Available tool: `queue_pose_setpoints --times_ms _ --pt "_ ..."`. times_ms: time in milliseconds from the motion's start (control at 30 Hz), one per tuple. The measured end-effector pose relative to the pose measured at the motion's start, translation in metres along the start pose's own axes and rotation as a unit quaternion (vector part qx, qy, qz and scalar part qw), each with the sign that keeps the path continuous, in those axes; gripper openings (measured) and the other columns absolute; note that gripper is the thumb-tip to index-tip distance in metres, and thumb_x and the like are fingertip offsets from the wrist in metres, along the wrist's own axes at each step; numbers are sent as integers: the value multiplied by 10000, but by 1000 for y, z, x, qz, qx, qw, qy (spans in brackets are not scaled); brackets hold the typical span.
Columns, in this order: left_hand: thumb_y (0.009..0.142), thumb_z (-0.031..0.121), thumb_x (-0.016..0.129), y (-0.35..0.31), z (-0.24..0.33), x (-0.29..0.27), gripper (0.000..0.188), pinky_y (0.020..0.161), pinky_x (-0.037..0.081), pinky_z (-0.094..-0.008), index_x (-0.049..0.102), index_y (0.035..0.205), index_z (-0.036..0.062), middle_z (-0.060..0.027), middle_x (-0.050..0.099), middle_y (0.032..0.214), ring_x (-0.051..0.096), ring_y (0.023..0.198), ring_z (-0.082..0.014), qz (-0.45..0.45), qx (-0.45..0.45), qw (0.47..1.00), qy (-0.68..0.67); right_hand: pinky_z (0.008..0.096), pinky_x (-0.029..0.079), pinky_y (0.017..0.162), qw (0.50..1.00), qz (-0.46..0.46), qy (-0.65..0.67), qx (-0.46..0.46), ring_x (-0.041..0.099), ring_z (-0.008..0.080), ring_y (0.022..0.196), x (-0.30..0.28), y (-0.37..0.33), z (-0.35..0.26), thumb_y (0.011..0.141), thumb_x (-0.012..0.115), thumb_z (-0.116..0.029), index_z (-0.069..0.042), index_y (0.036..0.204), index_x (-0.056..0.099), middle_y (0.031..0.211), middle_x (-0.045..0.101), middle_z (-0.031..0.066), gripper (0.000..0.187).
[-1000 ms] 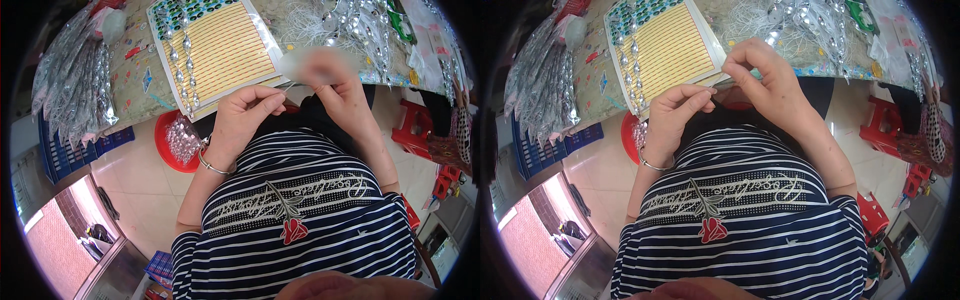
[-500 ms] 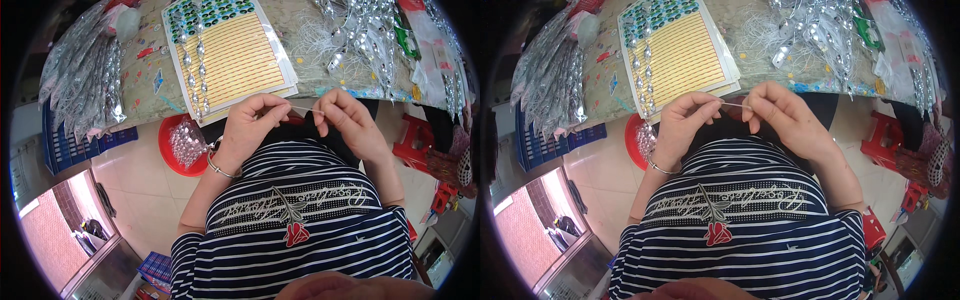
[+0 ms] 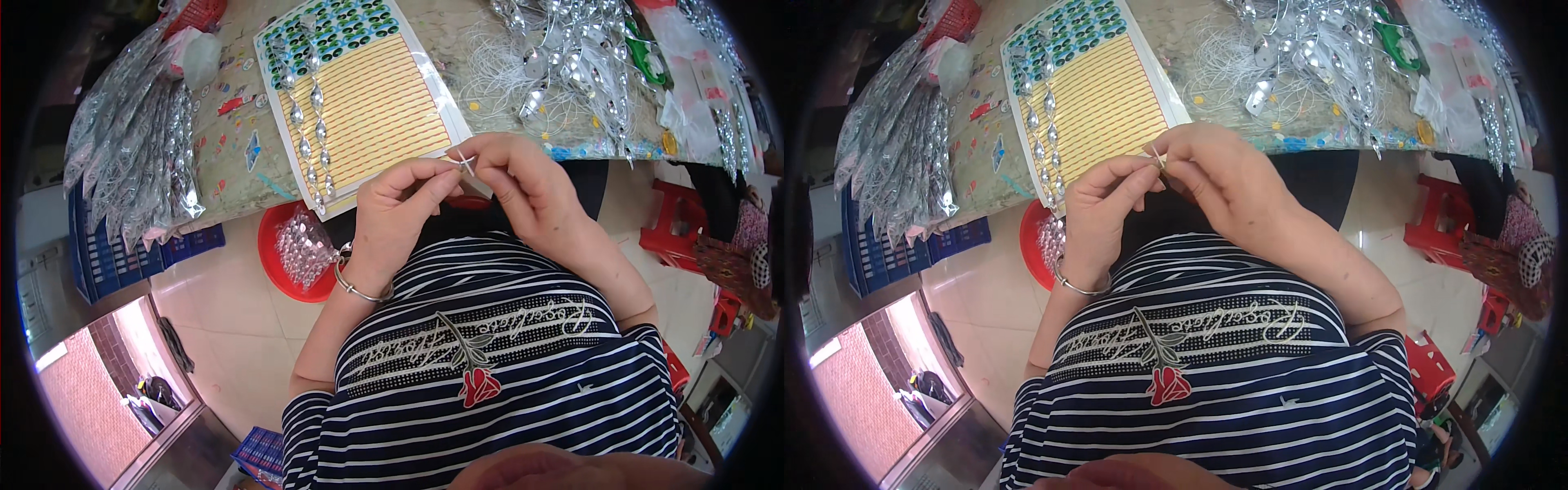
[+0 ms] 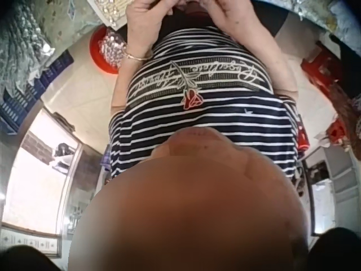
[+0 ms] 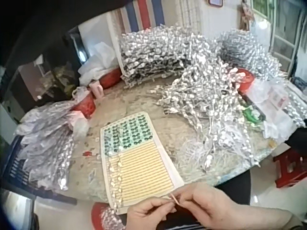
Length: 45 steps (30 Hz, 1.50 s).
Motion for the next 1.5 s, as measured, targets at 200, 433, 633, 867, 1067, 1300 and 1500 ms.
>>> queue_pose_setpoints --times_ms 200,433,633,867,1067,1300,1500 --pt "884 114 597 3 -3 1 159 583 370 -171 648 962 -15 -40 642 807 465 636 -49 1 -15 998 -66 356 434 811 982 22 -134 -128 544 297 905 9 4 3 763 609 30 -29 901 509 1023 570 135 180" --pt "876 122 612 4 -4 2 140 577 346 -168 646 922 -6 -28 626 784 463 638 -45 0 -31 994 -103 376 435 819 977 31 -152 -145 527 303 930 19 3 8 701 645 47 -27 906 524 1056 549 129 249" --pt "869 109 619 2 -3 2 119 575 345 -165 644 911 0 -18 613 763 460 634 -41 20 -30 996 -84 350 414 843 976 51 -160 -136 504 297 971 14 1 5 755 629 34 -26 900 509 1082 518 136 197" --pt "863 94 623 0 -3 4 91 591 371 -168 636 881 6 -17 605 750 472 635 -49 5 1 999 -40 302 389 860 999 33 -15 3 488 226 973 9 1 14 885 515 -37 -21 904 496 1055 494 130 31" --pt "860 98 625 -1 -9 1 92 595 386 -177 640 875 9 -17 605 749 504 653 -60 -17 -14 1000 -20 281 386 860 996 -6 72 46 492 178 968 12 6 20 910 504 -82 -22 895 503 1070 497 114 62" --pt "851 106 635 -1 -5 1 99 579 372 -169 644 872 9 -13 601 733 492 634 -50 -12 -45 997 -66 267 381 878 993 -3 104 58 490 160 982 14 9 17 905 521 -80 -25 904 540 1072 490 95 59" --pt "841 81 635 -3 -5 2 81 569 358 -166 642 881 11 -11 601 731 483 631 -44 22 -30 996 -82 249 390 874 972 13 198 128 497 141 989 13 10 23 901 544 -85 -20 933 598 1045 504 63 90"
Point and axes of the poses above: each hand's wrist, its own y-axis towards the middle knuckle, its own x-axis out of the palm, z = x × y, the point moved 1 cm from there along y, towards the middle knuckle
